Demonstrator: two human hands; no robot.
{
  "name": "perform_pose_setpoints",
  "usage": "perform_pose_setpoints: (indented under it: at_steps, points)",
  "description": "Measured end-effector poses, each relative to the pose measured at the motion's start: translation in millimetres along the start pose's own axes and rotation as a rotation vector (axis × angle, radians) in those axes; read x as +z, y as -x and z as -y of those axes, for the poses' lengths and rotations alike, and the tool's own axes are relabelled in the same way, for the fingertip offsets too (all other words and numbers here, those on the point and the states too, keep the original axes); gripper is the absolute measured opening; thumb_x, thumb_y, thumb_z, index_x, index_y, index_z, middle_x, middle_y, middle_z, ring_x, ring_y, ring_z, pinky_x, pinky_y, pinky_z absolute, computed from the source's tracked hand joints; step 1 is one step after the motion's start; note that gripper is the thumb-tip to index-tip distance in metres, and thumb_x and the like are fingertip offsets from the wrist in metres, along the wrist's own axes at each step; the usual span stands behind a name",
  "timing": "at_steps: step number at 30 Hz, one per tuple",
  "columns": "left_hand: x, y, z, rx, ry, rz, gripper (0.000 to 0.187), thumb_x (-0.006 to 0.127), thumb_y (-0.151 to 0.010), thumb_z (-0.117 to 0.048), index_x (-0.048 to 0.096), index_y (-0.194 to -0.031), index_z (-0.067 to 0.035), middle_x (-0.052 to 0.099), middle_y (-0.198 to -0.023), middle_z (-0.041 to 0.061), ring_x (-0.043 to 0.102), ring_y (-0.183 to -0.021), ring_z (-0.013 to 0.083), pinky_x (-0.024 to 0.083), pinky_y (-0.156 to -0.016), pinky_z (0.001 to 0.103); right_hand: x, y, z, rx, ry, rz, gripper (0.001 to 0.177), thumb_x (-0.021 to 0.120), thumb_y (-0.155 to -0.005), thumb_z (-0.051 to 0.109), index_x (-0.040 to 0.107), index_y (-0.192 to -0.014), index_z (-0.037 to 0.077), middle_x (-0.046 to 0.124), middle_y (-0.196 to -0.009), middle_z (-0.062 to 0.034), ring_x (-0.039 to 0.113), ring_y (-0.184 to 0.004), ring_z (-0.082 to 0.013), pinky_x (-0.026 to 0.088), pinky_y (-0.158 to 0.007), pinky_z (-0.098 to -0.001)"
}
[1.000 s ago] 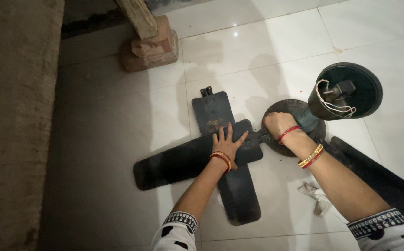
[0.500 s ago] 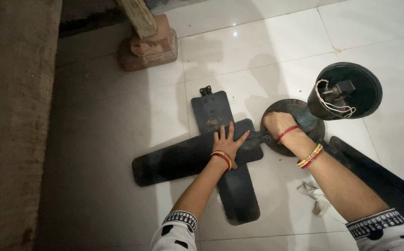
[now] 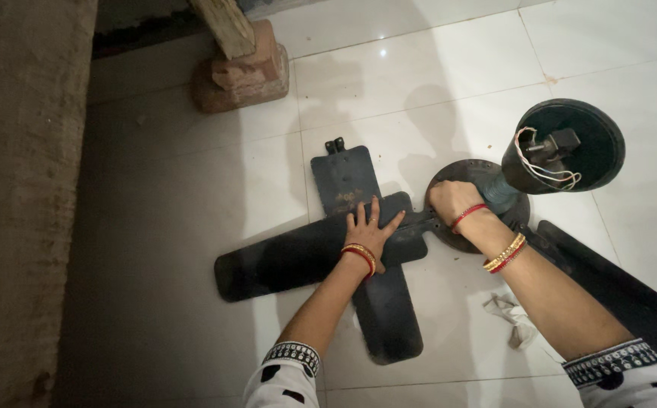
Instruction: The person attaches the blades of a ceiling fan to the motor housing using a screwdriver. They position each blade, insert screws, and tighten them to secure the blades to the fan hub.
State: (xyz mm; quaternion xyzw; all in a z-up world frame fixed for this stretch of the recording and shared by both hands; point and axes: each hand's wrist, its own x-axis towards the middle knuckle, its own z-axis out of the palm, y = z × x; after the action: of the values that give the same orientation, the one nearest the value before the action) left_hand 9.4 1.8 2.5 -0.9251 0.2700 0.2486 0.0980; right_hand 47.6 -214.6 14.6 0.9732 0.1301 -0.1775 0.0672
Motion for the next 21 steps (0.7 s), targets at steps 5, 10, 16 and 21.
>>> perform_pose_setpoints:
  at_steps: [5, 10, 16, 21]
  points:
    - [-0.3, -3.4, -0.6, 0.001, 0.004, 0.044, 0.152, 0.1, -0.055, -0.053, -0.009, -0.162, -0.044, -0.007, -0.17, 0.025, 0.007, -0.153, 0.052, 0.021, -0.119, 0.064, -1.9, 3.7, 2.8, -0.015, 0.002, -0.038, 0.017, 0.074, -0.078, 0.002, 0.077, -0.094, 0.006, 0.075, -0.107, -0.0125, 0.074, -0.1, -0.0299, 0.062, -0.079, -0.039]
    - [-0.2, -3.3, -1.9, -0.01, -0.009, 0.044, 0.152, 0.099, -0.056, -0.054, -0.009, -0.162, -0.044, -0.007, -0.17, 0.026, 0.007, -0.153, 0.0518, 0.022, -0.119, 0.064, 0.7, 7.1, 4.9, -0.042, 0.09, -0.03, 0.019, 0.073, -0.078, 0.005, 0.076, -0.097, 0.009, 0.071, -0.116, -0.0096, 0.074, -0.101, -0.028, 0.063, -0.078, -0.0377]
    - [-0.5, -2.1, -1.3, -0.008, -0.01, 0.037, 0.151, 0.1, -0.055, -0.053, -0.008, -0.162, -0.044, -0.007, -0.17, 0.026, 0.008, -0.153, 0.0514, 0.023, -0.118, 0.063, 8.9, 12.2, 4.3, -0.104, 0.116, -0.138, 0.016, 0.066, -0.084, 0.009, 0.077, -0.096, 0.012, 0.071, -0.113, -0.0074, 0.075, -0.097, -0.0254, 0.063, -0.076, -0.0373]
    - [-0.3, -1.5, -0.7, -0.004, -0.002, 0.038, 0.151, 0.1, -0.055, -0.053, -0.007, -0.162, -0.044, -0.005, -0.17, 0.025, 0.01, -0.153, 0.0519, 0.023, -0.118, 0.064, 15.2, 11.8, 2.7, -0.13, 0.082, -0.198, 0.018, 0.061, -0.087, 0.012, 0.076, -0.095, 0.014, 0.072, -0.109, -0.0062, 0.074, -0.095, -0.0256, 0.062, -0.076, -0.0385]
